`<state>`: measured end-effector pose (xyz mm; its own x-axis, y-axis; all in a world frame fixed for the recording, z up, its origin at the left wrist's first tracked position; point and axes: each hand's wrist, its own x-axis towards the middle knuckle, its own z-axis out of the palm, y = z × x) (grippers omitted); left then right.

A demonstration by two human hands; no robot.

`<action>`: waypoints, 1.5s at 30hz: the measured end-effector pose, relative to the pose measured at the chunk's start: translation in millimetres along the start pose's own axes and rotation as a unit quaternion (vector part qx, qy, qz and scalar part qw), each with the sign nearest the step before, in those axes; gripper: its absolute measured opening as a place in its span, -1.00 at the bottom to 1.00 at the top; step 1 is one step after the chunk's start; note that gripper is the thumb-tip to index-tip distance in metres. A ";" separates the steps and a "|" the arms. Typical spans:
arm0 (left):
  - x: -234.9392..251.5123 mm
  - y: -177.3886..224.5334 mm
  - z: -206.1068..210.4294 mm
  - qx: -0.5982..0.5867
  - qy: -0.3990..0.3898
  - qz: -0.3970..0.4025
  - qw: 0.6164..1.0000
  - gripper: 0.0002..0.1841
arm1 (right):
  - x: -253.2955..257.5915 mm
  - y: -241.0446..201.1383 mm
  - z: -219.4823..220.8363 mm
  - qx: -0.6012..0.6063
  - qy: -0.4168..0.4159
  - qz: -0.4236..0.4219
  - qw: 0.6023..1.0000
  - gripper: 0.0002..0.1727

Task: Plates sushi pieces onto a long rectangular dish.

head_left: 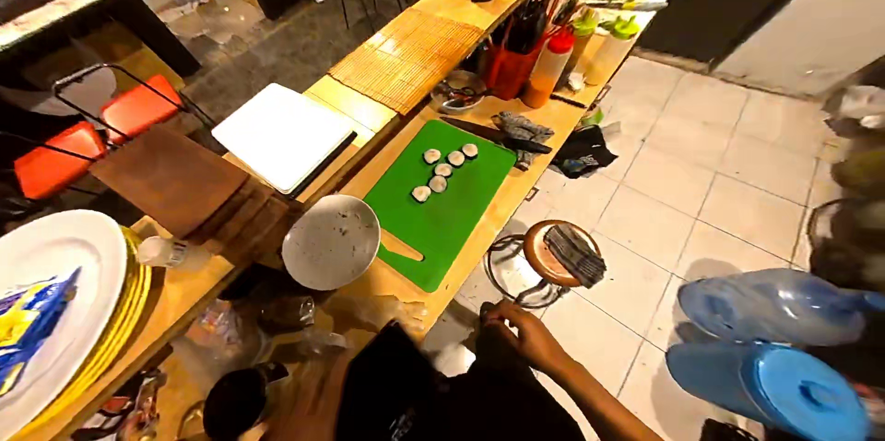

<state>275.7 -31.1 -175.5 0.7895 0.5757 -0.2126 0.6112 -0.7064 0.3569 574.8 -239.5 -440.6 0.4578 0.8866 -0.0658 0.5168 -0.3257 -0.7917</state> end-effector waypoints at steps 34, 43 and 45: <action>264.2 132.0 199.0 -0.134 0.214 -0.062 0.966 -0.47 | 382.1 59.2 -195.9 -0.175 -0.119 -0.119 0.970 -0.33; 183.0 89.3 221.1 -0.222 0.307 -0.152 0.913 -0.59 | 364.9 31.0 -199.7 -0.185 -0.082 -0.147 0.968 -0.43; 183.2 84.7 221.6 -0.232 0.318 -0.153 0.906 -0.59 | 335.9 6.8 -190.3 -0.164 -0.088 -0.170 0.968 -0.41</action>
<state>484.4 -76.7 -385.8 0.3060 0.9404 0.1486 0.5897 -0.3097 0.7459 869.7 -6.4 -352.5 0.1056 0.9937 0.0387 0.8305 -0.0668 -0.5530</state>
